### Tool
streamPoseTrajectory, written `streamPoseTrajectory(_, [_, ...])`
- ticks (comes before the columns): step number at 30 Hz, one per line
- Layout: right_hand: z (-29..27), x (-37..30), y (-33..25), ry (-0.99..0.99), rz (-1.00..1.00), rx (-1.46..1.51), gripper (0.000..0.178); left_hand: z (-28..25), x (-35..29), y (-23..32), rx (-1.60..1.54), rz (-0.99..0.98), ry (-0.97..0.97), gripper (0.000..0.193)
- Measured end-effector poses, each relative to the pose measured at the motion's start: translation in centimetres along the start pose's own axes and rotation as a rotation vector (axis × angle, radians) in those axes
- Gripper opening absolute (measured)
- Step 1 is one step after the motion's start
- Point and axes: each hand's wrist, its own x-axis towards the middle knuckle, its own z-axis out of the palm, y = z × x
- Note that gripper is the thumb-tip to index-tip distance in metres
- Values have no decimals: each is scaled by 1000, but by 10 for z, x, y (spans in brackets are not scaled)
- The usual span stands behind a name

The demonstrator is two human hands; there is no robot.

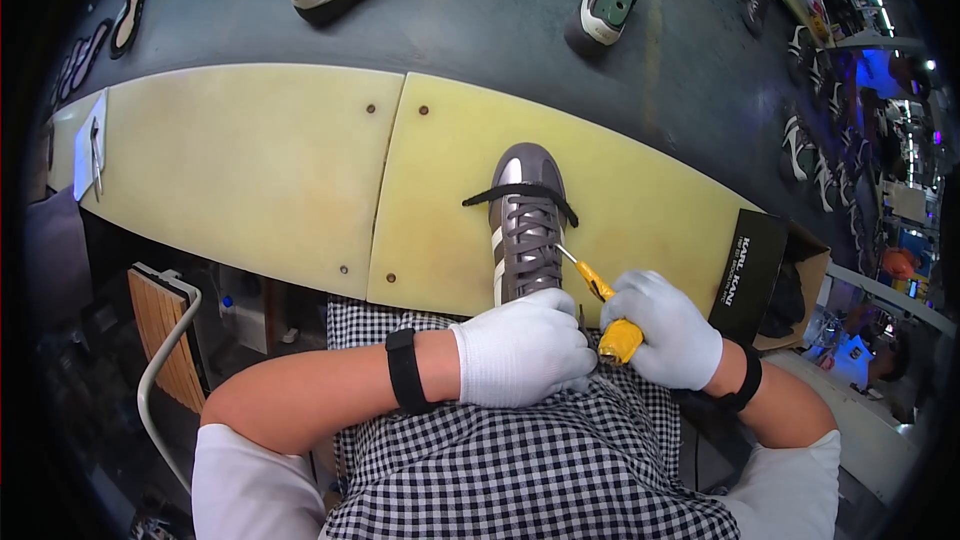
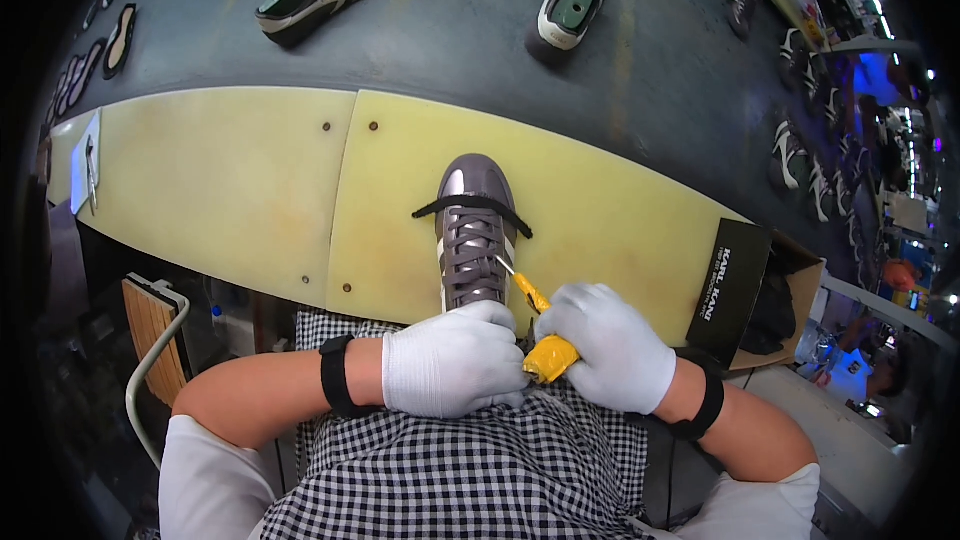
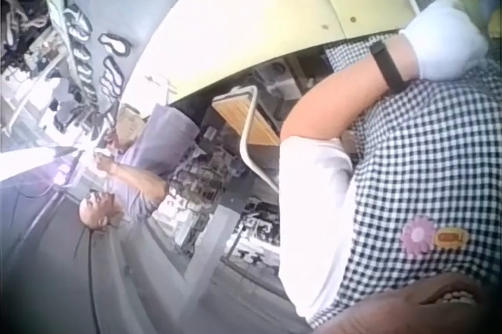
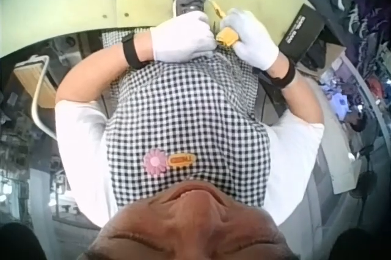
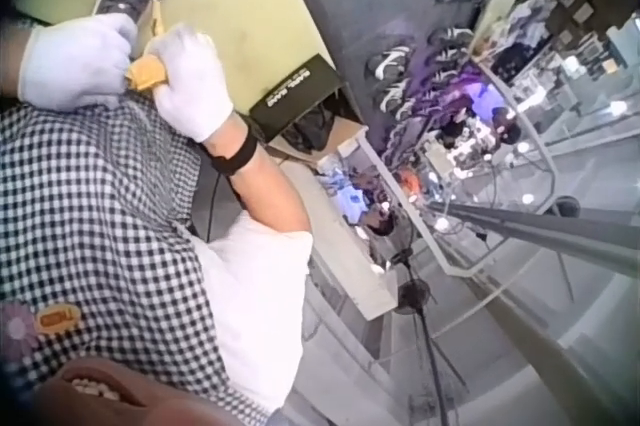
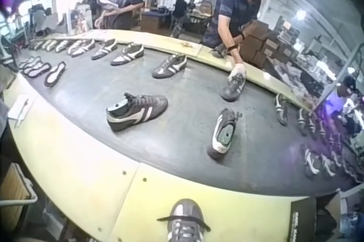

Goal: The recorder is lacing a shoe on a production line using a small tool.

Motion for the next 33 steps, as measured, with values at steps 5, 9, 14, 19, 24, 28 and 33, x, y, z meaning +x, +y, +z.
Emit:
streamPoseTrajectory(5, [-8, -1, -10, -90, 110, 126, 23, 5, 0, -2, 13, -23, 41, 15])
streamPoseTrajectory(9, [-27, 3, -13, -73, 305, 316, 28, 6, 2, 0, -11, -3, 95, 18])
streamPoseTrajectory(14, [-47, 18, -17, -51, 318, 423, 29, 8, 6, 6, 114, -73, 89, 22])
streamPoseTrajectory(19, [-59, -10, -36, -71, 314, 238, 26, 15, 4, 9, 122, -122, 67, 20])
streamPoseTrajectory(24, [-6, -18, -13, 105, 90, 95, 23, 12, 7, 5, 153, -29, 78, 17])
streamPoseTrajectory(28, [13, -14, -13, 62, 57, 127, 21, 16, 0, 0, 91, 46, 116, 20])
streamPoseTrajectory(33, [21, -13, -12, 82, 93, 164, 20, 26, 1, 1, 93, 31, 175, 22])
